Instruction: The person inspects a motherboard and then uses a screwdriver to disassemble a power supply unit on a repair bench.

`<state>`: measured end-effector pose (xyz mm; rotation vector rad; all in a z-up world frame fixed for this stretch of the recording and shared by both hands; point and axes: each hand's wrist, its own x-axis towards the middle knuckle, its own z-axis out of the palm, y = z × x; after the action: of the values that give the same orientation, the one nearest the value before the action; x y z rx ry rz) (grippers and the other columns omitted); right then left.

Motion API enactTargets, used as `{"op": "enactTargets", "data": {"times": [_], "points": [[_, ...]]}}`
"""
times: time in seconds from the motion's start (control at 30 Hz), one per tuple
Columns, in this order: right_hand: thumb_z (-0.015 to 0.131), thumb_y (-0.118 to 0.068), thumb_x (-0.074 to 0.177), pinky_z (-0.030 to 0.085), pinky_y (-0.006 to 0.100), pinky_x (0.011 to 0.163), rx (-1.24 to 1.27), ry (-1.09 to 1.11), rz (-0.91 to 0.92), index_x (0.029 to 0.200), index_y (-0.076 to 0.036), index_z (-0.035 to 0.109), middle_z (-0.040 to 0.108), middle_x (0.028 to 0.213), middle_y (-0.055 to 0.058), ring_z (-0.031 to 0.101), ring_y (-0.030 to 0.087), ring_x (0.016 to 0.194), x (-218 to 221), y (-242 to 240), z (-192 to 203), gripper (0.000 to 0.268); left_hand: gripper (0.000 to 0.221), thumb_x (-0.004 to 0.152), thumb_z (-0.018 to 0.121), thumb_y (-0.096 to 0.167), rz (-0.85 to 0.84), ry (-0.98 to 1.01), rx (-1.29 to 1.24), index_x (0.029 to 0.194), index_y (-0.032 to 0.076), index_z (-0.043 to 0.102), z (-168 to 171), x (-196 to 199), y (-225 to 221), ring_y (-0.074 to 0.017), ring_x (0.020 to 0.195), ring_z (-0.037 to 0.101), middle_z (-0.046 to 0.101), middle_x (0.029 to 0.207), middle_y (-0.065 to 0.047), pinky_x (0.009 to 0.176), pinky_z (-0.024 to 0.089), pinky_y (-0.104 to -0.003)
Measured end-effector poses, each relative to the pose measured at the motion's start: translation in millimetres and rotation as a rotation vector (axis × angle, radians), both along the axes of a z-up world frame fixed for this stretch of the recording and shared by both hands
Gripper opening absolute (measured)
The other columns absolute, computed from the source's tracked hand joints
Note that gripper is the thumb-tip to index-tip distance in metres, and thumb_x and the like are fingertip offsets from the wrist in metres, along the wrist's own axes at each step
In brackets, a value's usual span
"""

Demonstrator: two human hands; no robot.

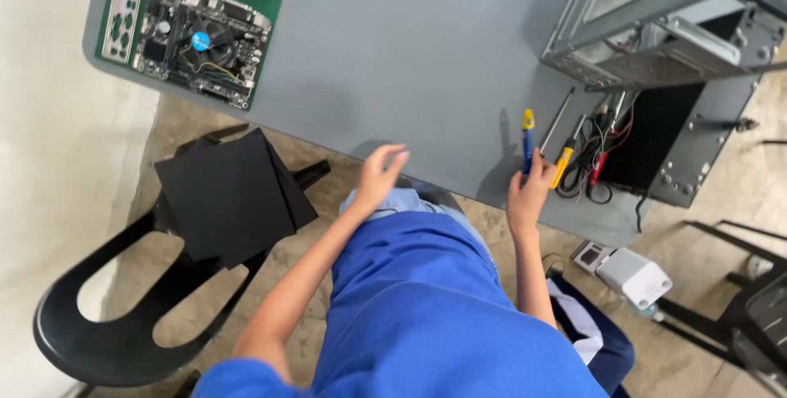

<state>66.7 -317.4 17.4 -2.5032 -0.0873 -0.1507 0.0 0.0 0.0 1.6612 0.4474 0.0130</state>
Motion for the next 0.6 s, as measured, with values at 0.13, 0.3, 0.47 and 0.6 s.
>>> {"op": "enactTargets", "data": {"times": [0.13, 0.3, 0.47, 0.6], "points": [[0.064, 0.002, 0.093, 0.045, 0.046, 0.096, -0.021, 0.052, 0.068, 0.149, 0.000, 0.047, 0.047, 0.115, 0.019, 0.054, 0.039, 0.108, 13, 11, -49, 0.059, 0.025, 0.100, 0.070, 0.033, 0.286, 0.142, 0.054, 0.113, 0.013, 0.076, 33, -53, 65, -0.0231, 0.108, 0.070, 0.075, 0.108, -0.007, 0.096, 0.054, -0.039], [0.065, 0.002, 0.095, 0.041, 0.046, 0.095, -0.214, -0.002, -0.076, 0.147, 0.005, 0.046, 0.047, 0.114, 0.021, 0.051, 0.038, 0.106, 34, 17, -82, 0.056, 0.015, 0.103, 0.061, 0.019, 0.822, 0.188, 0.024, 0.113, 0.012, 0.070, 89, -70, 103, -0.0235, 0.117, 0.066, 0.073, 0.118, -0.008, 0.105, 0.049, -0.041], [0.067, -0.004, 0.096, 0.040, 0.046, 0.094, -0.541, 0.002, -0.139, 0.148, 0.007, 0.042, 0.045, 0.117, 0.021, 0.047, 0.036, 0.106, 35, 32, -75, 0.059, 0.017, 0.102, 0.063, 0.021, 0.884, 0.171, 0.116, 0.113, 0.010, 0.069, 86, -67, 177, -0.0272, 0.121, 0.064, 0.071, 0.118, -0.011, 0.107, 0.047, -0.045], [0.084, -0.009, 0.089, 0.038, 0.054, 0.101, -0.560, 0.074, -0.283, 0.155, 0.010, 0.024, 0.039, 0.135, 0.031, 0.043, 0.046, 0.119, 38, 73, -41, 0.092, 0.015, 0.106, 0.059, 0.022, 0.908, 0.098, 0.287, 0.113, 0.010, 0.066, 82, -62, 253, -0.0271, 0.119, 0.065, 0.071, 0.117, -0.008, 0.105, 0.048, -0.043]]}}
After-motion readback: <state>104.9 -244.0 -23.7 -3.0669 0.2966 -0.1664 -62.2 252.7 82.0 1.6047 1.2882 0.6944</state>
